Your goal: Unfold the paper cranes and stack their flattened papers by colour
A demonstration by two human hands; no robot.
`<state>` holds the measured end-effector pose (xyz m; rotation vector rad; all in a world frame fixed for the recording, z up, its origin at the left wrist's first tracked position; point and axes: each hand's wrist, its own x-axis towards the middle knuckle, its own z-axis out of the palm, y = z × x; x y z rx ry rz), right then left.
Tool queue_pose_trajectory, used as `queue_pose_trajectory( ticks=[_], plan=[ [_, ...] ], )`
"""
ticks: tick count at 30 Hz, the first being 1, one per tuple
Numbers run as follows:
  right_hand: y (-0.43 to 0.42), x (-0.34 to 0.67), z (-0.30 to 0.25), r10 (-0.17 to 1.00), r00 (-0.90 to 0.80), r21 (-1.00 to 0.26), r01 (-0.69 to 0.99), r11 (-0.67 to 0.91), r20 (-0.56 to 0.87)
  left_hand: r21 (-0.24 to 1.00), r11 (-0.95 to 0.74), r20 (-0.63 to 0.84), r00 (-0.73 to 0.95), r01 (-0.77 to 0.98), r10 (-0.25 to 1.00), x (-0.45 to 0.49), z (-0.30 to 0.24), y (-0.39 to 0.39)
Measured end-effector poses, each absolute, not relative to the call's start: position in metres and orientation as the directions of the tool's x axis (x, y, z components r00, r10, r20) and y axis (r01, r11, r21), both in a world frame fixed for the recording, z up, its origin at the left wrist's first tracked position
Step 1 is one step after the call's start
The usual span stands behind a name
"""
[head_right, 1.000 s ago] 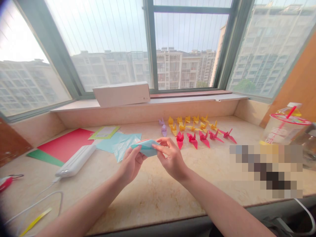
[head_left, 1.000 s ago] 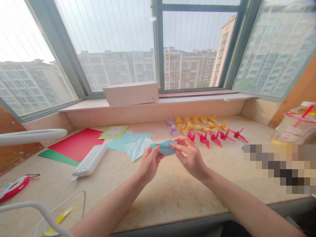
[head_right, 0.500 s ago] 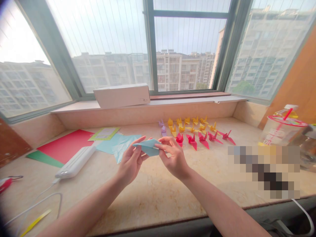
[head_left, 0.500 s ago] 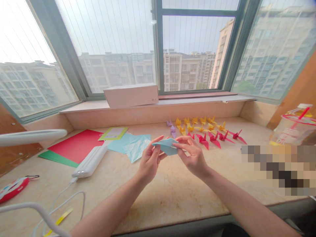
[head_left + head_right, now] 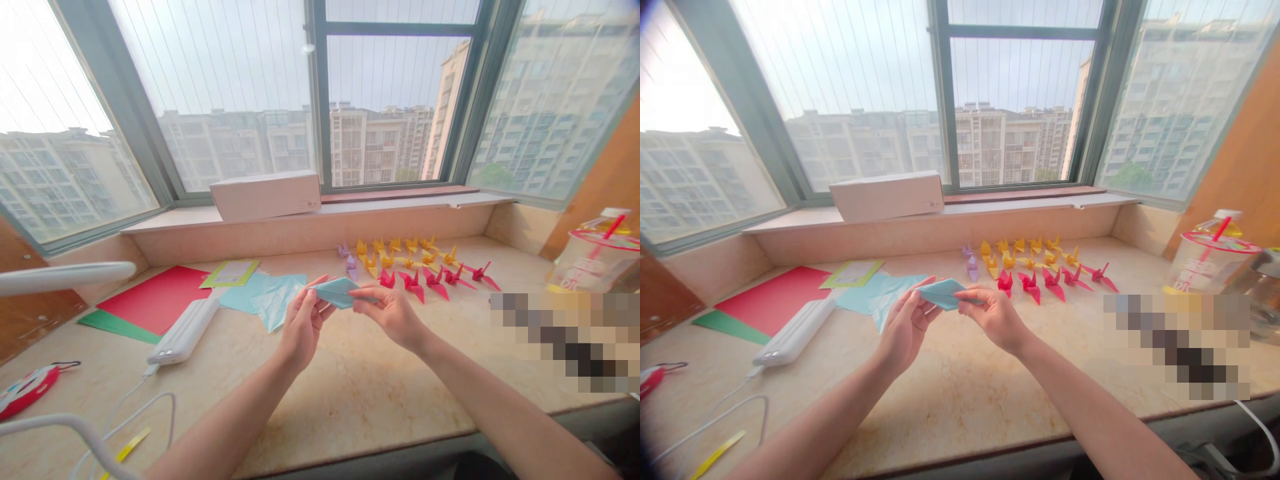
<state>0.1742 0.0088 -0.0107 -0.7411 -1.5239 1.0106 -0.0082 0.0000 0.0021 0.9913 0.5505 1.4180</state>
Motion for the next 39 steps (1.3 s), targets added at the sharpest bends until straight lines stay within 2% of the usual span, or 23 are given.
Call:
queue_pose_trajectory(
  ticks=[5, 13, 20, 24, 29, 36, 39],
  plan=[
    [0.013, 0.179, -0.011, 0.898, -0.167, -0.913, -0.070, 0.402, 0.408, 0.850, -0.168, 0.237, 0.077, -0.500, 0.969, -0.013, 0.002, 0.004],
    [0.015, 0.182, -0.011, 0.902, -0.156, -0.916, -0.055, 0.398, 0.402, 0.939, -0.305, 0.297, -0.073, -0.161, 0.952, -0.017, 0.006, 0.008],
    [0.015, 0.183, -0.010, 0.894, -0.217, -0.918, -0.031, 0.396, 0.393, 0.933, -0.360, 0.360, -0.094, 0.026, 0.928, -0.021, 0.005, 0.010],
    [0.014, 0.183, -0.011, 0.893, -0.244, -0.923, -0.031, 0.383, 0.379, 0.927, -0.358, 0.363, -0.028, 0.108, 0.931, -0.024, 0.008, 0.008],
    [0.013, 0.183, -0.011, 0.881, -0.261, -0.915, -0.025, 0.402, 0.395, 0.946, -0.312, 0.304, 0.098, 0.084, 0.948, -0.022, 0.010, 0.007],
    [0.017, 0.183, -0.010, 0.889, -0.057, -0.886, -0.139, 0.443, 0.454, 0.955, -0.295, 0.296, 0.114, -0.027, 0.948, -0.015, 0.008, 0.005],
    [0.014, 0.179, -0.006, 0.900, -0.078, -0.895, -0.172, 0.412, 0.429, 0.948, -0.316, 0.318, 0.087, -0.038, 0.944, -0.012, 0.006, 0.004]
  ],
)
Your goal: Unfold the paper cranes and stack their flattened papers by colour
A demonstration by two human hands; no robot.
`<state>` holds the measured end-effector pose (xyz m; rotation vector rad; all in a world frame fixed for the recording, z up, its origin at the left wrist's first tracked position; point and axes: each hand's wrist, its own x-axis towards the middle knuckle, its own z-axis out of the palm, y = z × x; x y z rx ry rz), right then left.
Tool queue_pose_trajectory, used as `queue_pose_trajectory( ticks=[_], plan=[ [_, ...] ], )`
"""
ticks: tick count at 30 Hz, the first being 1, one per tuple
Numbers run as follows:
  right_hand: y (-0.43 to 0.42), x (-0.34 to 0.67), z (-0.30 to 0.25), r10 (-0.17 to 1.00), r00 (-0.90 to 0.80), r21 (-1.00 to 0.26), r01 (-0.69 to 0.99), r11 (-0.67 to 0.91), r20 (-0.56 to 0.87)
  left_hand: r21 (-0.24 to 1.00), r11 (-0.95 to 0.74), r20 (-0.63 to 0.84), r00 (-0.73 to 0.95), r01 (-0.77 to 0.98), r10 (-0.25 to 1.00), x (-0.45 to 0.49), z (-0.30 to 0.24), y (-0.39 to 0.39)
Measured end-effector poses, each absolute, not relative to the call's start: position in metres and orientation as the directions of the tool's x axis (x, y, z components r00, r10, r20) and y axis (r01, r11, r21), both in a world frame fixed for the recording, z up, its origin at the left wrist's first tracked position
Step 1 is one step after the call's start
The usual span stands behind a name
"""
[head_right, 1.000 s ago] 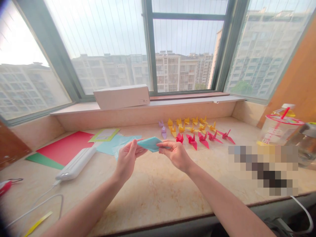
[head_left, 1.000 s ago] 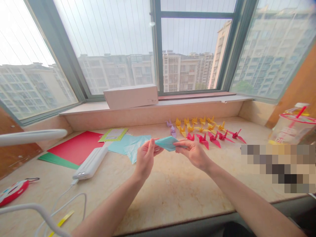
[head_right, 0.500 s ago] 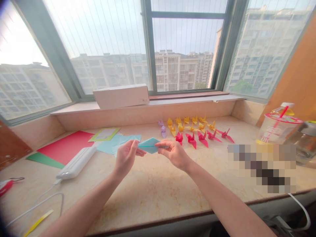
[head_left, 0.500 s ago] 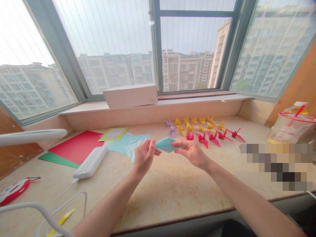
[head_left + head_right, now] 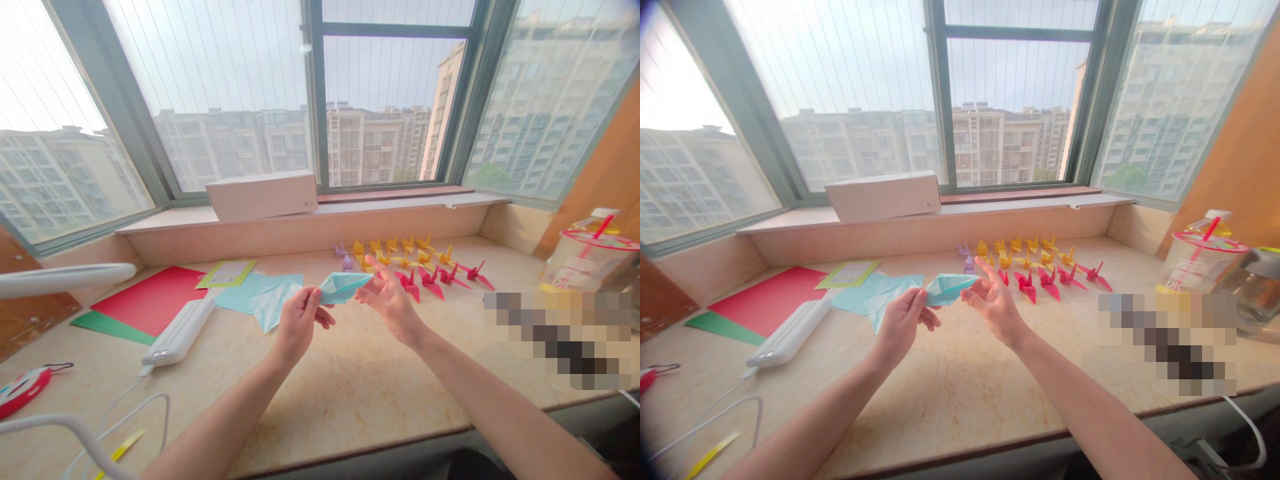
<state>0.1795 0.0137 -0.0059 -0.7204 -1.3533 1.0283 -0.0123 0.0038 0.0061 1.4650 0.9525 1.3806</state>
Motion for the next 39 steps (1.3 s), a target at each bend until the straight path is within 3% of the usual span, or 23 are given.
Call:
queue_pose_trajectory(
  ticks=[5, 9, 12, 19, 23, 27, 30, 33, 36, 39],
  plan=[
    [0.008, 0.168, -0.003, 0.834, -0.394, -0.922, -0.171, 0.348, 0.387, 0.935, -0.347, 0.341, 0.090, 0.070, 0.936, -0.011, 0.000, 0.003],
    [0.015, 0.171, -0.009, 0.930, -0.136, -0.940, -0.042, 0.339, 0.341, 0.930, -0.344, 0.329, 0.121, 0.127, 0.936, -0.012, -0.003, 0.004],
    [0.021, 0.177, -0.012, 0.938, -0.041, -0.938, 0.016, 0.346, 0.345, 0.929, -0.354, 0.336, 0.154, 0.110, 0.929, -0.012, -0.003, 0.004],
    [0.021, 0.183, -0.006, 0.927, 0.069, -0.918, -0.131, 0.375, 0.369, 0.936, -0.344, 0.321, 0.219, 0.077, 0.921, -0.015, -0.006, 0.007],
    [0.022, 0.185, -0.004, 0.926, 0.097, -0.920, -0.120, 0.374, 0.364, 0.971, -0.240, 0.238, 0.193, -0.011, 0.952, -0.015, -0.001, 0.010],
    [0.025, 0.189, -0.007, 0.916, 0.166, -0.901, -0.183, 0.393, 0.366, 0.987, -0.118, 0.122, 0.028, -0.112, 0.992, -0.019, 0.006, 0.011],
    [0.024, 0.190, -0.008, 0.883, 0.218, -0.888, -0.113, 0.445, 0.415, 0.992, 0.021, -0.019, 0.019, -0.124, 1.000, -0.019, 0.007, 0.011],
    [0.016, 0.186, -0.010, 0.844, 0.089, -0.848, 0.052, 0.527, 0.529, 0.978, 0.102, -0.071, 0.168, -0.181, 0.983, -0.015, 0.003, 0.008],
    [0.008, 0.179, -0.014, 0.727, -0.175, -0.701, 0.193, 0.687, 0.664, 0.944, 0.031, 0.067, 0.283, -0.329, 0.957, -0.011, 0.001, 0.006],
    [0.005, 0.175, -0.017, 0.618, -0.343, -0.557, 0.269, 0.786, 0.707, 0.927, -0.077, 0.188, 0.276, -0.368, 0.943, -0.011, 0.000, 0.006]
  ],
)
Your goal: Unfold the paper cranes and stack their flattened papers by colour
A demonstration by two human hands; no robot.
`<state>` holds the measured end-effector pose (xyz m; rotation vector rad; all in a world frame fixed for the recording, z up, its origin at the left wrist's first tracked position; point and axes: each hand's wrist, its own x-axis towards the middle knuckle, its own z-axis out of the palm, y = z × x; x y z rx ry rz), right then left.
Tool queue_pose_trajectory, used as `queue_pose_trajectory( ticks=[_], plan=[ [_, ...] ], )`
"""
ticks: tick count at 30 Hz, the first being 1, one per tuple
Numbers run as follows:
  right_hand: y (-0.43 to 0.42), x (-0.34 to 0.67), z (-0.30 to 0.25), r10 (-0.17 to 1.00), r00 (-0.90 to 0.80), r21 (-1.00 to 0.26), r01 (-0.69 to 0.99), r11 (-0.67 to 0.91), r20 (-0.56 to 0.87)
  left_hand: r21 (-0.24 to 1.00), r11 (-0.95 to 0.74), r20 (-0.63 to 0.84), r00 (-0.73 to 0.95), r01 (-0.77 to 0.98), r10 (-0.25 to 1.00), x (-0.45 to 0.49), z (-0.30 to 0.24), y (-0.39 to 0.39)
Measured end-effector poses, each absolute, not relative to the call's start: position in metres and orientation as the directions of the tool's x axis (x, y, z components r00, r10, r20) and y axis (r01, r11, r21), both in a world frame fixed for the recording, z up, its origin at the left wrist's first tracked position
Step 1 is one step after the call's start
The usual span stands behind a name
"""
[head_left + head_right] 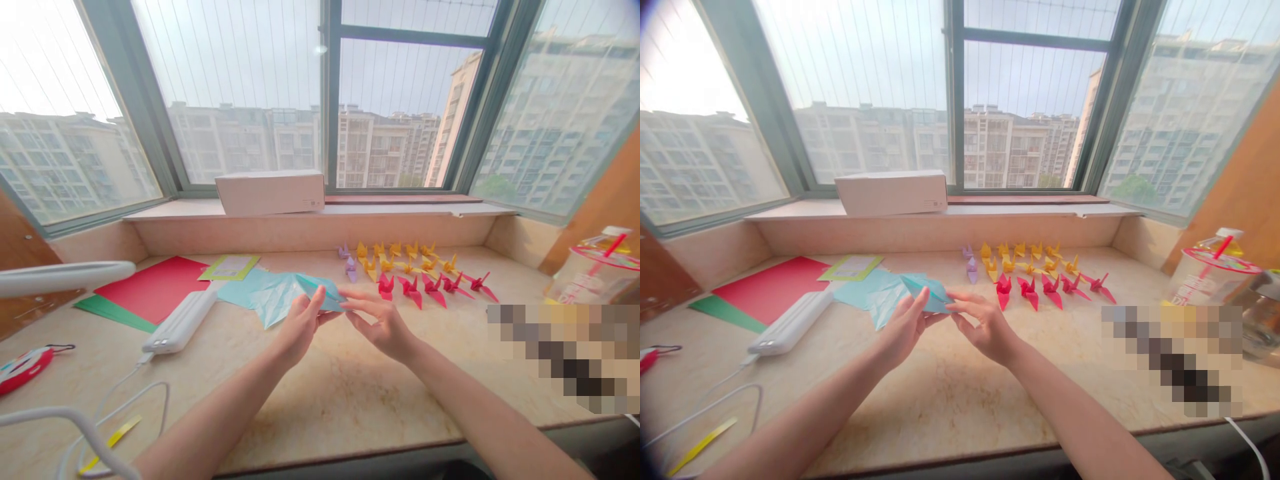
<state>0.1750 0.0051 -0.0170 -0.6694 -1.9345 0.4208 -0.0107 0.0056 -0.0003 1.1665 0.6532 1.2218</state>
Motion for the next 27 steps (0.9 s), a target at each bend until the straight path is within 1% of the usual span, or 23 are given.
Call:
queue_pose_trajectory(
  ticks=[2, 4, 10, 13, 16, 18, 21, 24, 27],
  plan=[
    [0.005, 0.174, -0.017, 0.599, -0.371, -0.520, 0.297, 0.801, 0.710, 0.936, -0.116, 0.201, 0.236, -0.332, 0.951, -0.012, -0.001, 0.007],
    [0.006, 0.174, -0.017, 0.609, -0.343, -0.520, 0.320, 0.792, 0.715, 0.950, -0.119, 0.186, 0.217, -0.289, 0.958, -0.012, -0.003, 0.008],
    [0.008, 0.174, -0.018, 0.672, -0.218, -0.572, 0.381, 0.726, 0.707, 0.982, -0.094, 0.153, 0.386, -0.166, 0.910, -0.007, -0.008, 0.004],
    [0.007, 0.173, -0.017, 0.699, -0.175, -0.596, 0.405, 0.693, 0.694, 0.985, -0.095, 0.144, 0.395, -0.141, 0.907, -0.005, -0.010, 0.003],
    [0.005, 0.171, -0.016, 0.707, -0.164, -0.607, 0.405, 0.684, 0.688, 0.984, -0.096, 0.145, 0.364, -0.149, 0.920, -0.005, -0.010, 0.004],
    [0.005, 0.171, -0.015, 0.715, -0.146, -0.621, 0.398, 0.675, 0.683, 0.981, -0.098, 0.150, 0.338, -0.167, 0.929, -0.005, -0.008, 0.003],
    [0.006, 0.173, -0.016, 0.751, -0.078, -0.681, 0.367, 0.633, 0.656, 0.977, -0.091, 0.151, 0.325, -0.192, 0.933, -0.006, -0.004, 0.001],
    [0.010, 0.174, -0.018, 0.802, -0.022, -0.763, 0.293, 0.576, 0.597, 0.974, -0.084, 0.147, 0.303, -0.211, 0.942, -0.006, -0.002, 0.000],
    [0.012, 0.174, -0.019, 0.837, -0.008, -0.816, 0.215, 0.536, 0.548, 0.966, -0.100, 0.155, 0.222, -0.239, 0.963, -0.006, 0.000, 0.000]
  ],
)
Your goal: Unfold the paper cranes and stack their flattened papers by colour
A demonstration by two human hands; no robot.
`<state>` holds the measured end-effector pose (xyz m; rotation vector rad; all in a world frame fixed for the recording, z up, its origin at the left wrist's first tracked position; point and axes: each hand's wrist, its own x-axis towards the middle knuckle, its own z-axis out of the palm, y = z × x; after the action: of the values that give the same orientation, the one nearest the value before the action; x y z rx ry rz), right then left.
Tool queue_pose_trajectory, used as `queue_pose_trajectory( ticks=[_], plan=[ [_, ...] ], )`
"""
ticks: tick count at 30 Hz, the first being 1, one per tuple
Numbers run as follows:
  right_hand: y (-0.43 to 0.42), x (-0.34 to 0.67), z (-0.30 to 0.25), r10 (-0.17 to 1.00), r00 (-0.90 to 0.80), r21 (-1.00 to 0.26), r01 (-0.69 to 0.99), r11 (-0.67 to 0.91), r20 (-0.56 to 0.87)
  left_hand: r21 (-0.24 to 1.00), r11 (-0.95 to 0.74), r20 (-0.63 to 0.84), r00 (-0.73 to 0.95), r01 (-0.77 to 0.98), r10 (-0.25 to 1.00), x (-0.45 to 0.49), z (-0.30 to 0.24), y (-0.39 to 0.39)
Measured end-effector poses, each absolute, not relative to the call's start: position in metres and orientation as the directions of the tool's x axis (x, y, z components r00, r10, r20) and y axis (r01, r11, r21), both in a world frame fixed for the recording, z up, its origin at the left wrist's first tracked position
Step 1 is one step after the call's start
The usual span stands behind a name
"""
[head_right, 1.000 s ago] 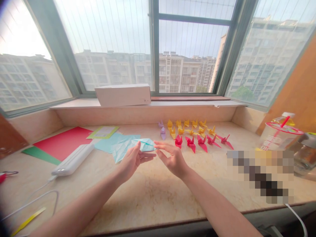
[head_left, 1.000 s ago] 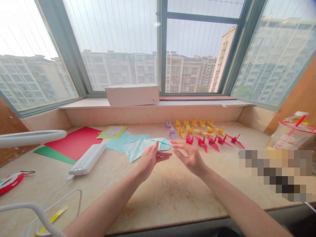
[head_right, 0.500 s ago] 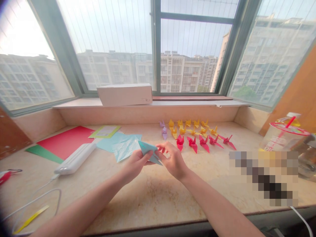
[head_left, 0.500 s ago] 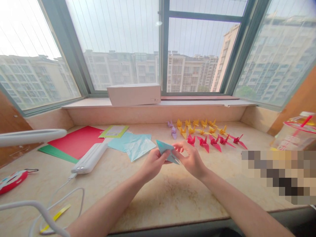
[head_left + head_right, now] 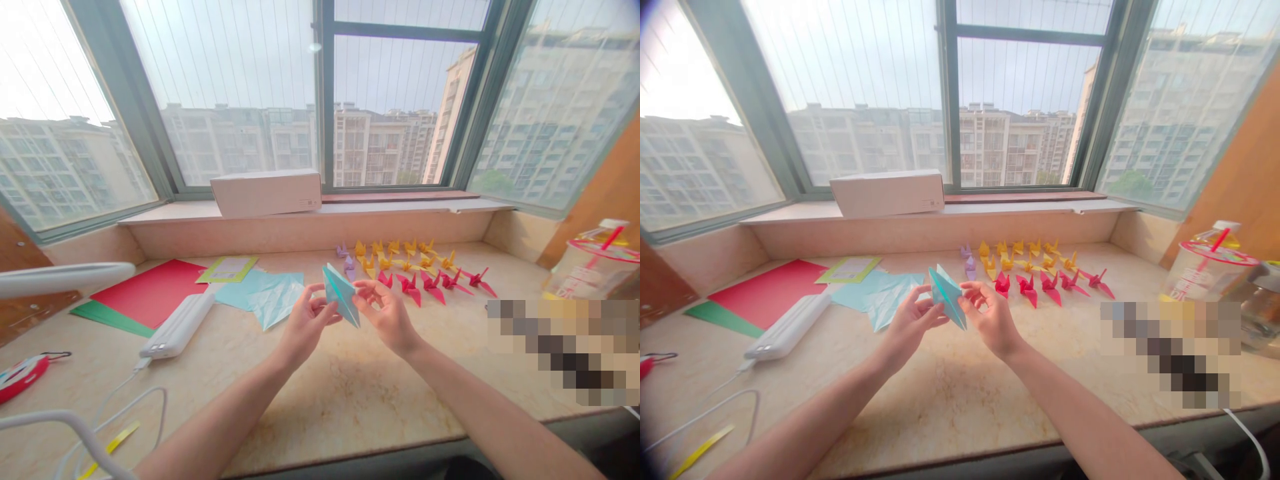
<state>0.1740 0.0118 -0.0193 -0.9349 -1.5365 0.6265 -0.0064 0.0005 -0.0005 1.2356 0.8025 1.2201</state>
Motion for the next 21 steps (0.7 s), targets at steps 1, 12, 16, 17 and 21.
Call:
queue_pose_trajectory(
  ticks=[1, 12, 16, 17, 21],
  plan=[
    [0.0121, 0.1737, -0.0196, 0.843, -0.010, -0.825, 0.199, 0.529, 0.538, 0.962, -0.115, 0.164, 0.190, -0.246, 0.968, -0.0064, 0.0001, 0.0007],
    [0.0117, 0.1728, -0.0209, 0.842, -0.068, -0.816, 0.216, 0.537, 0.536, 0.955, -0.256, 0.279, 0.163, -0.153, 0.946, -0.0061, 0.0049, -0.0001],
    [0.0115, 0.1718, -0.0216, 0.839, -0.070, -0.815, 0.206, 0.541, 0.539, 0.955, -0.269, 0.290, 0.199, -0.126, 0.936, -0.0058, 0.0021, -0.0008],
    [0.0114, 0.1716, -0.0219, 0.839, -0.067, -0.815, 0.210, 0.540, 0.539, 0.954, -0.268, 0.291, 0.206, -0.133, 0.934, -0.0055, 0.0012, -0.0011],
    [0.0111, 0.1710, -0.0226, 0.834, -0.072, -0.807, 0.220, 0.548, 0.547, 0.952, -0.239, 0.277, 0.213, -0.189, 0.937, -0.0042, -0.0002, -0.0033]
  ],
)
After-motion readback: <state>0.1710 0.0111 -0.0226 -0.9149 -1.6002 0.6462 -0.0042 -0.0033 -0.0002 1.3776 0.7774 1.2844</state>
